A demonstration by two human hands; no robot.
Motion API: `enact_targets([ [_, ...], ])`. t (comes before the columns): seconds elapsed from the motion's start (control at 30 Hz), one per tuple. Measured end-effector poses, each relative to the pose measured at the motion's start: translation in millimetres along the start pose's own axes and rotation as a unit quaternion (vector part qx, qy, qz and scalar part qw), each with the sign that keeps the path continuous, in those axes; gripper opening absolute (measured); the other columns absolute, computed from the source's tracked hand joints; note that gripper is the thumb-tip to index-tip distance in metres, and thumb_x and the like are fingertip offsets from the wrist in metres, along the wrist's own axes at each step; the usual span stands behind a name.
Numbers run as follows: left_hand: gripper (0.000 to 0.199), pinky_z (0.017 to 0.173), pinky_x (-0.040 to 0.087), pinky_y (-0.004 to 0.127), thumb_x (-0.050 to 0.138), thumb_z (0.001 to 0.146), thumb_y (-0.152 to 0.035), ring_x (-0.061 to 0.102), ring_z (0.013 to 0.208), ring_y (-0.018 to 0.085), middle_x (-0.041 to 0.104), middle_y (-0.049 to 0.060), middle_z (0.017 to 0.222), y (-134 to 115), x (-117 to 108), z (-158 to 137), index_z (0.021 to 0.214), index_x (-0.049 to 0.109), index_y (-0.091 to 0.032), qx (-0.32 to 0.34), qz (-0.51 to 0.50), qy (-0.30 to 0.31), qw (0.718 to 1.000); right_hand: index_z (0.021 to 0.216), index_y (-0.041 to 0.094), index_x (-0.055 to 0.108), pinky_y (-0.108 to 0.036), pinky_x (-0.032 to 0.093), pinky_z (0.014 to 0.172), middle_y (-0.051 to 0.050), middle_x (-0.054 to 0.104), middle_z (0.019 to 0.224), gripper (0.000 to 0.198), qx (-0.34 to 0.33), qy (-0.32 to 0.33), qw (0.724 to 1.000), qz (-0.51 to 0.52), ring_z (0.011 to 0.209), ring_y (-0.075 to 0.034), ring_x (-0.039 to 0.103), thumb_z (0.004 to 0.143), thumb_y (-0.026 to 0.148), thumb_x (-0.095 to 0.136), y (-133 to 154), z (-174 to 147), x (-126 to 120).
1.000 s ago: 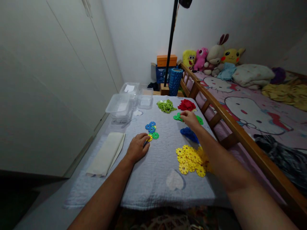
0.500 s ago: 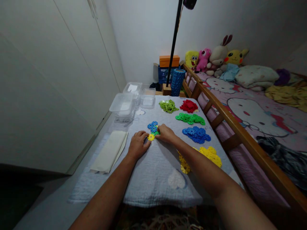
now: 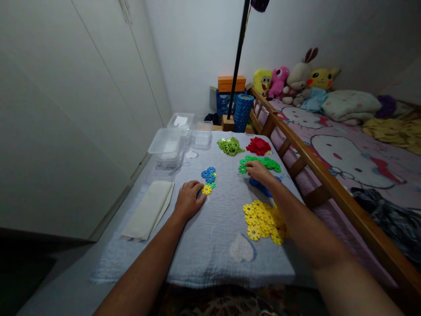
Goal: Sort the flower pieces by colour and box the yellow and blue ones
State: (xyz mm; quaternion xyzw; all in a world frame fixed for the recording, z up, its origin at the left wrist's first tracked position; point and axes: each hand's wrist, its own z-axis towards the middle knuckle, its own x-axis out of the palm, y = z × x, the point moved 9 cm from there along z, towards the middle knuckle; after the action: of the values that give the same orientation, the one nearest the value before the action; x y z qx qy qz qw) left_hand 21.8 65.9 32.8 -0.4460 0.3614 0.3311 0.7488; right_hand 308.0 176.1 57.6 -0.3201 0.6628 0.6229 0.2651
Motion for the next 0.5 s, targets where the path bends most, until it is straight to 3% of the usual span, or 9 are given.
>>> enact_targets([
  [0.13, 0.028, 0.096, 0.046, 0.044, 0.063, 0.087, -0.035, 0.057, 0.108, 0.028, 0.065, 0.009, 0.116, -1.6, -1.3, 0.4, 0.111, 0.067, -0.023, 0.002, 0.002, -0.002, 1.0, 0.085, 0.015, 0.07, -0.019, 0.039, 0.051, 0.003, 0.059, 0.059, 0.019, 0.112, -0.166, 0.974, 0.105, 0.051, -0.01, 0.052, 0.07, 0.011, 0.059, -56.9, 11.8, -65.2],
  [0.2, 0.027, 0.095, 0.046, 0.044, 0.062, 0.087, -0.035, 0.057, 0.107, 0.028, 0.065, 0.009, 0.116, -2.1, -1.7, 0.4, 0.111, 0.067, -0.022, 0.0, 0.003, -0.001, 1.0, 0.082, 0.014, 0.068, -0.02, 0.04, 0.05, 0.003, 0.056, 0.057, 0.016, 0.144, -0.215, 0.958, 0.124, 0.05, -0.01, 0.05, 0.068, 0.01, 0.06, -77.2, 13.8, -84.5],
  [0.3, 0.027, 0.095, 0.046, 0.045, 0.062, 0.087, -0.035, 0.057, 0.106, 0.028, 0.065, 0.009, 0.116, -2.3, -1.9, 0.4, 0.111, 0.067, -0.022, -0.002, 0.002, -0.001, 1.0, 0.08, 0.013, 0.065, -0.02, 0.041, 0.048, 0.004, 0.052, 0.054, 0.014, 0.173, -0.24, 0.947, 0.127, 0.049, -0.011, 0.049, 0.069, 0.008, 0.058, -96.8, 17.1, -93.5],
  [0.5, 0.027, 0.095, 0.046, 0.044, 0.063, 0.086, -0.035, 0.058, 0.106, 0.028, 0.065, 0.009, 0.115, -2.0, -2.6, 0.5, 0.11, 0.067, -0.023, 0.0, -0.001, -0.005, 1.0, 0.073, 0.015, 0.063, -0.022, 0.04, 0.045, 0.004, 0.047, 0.049, 0.009, 0.202, -0.265, 0.936, 0.114, 0.046, -0.012, 0.048, 0.07, 0.008, 0.058, -117.7, 24.4, -84.2],
])
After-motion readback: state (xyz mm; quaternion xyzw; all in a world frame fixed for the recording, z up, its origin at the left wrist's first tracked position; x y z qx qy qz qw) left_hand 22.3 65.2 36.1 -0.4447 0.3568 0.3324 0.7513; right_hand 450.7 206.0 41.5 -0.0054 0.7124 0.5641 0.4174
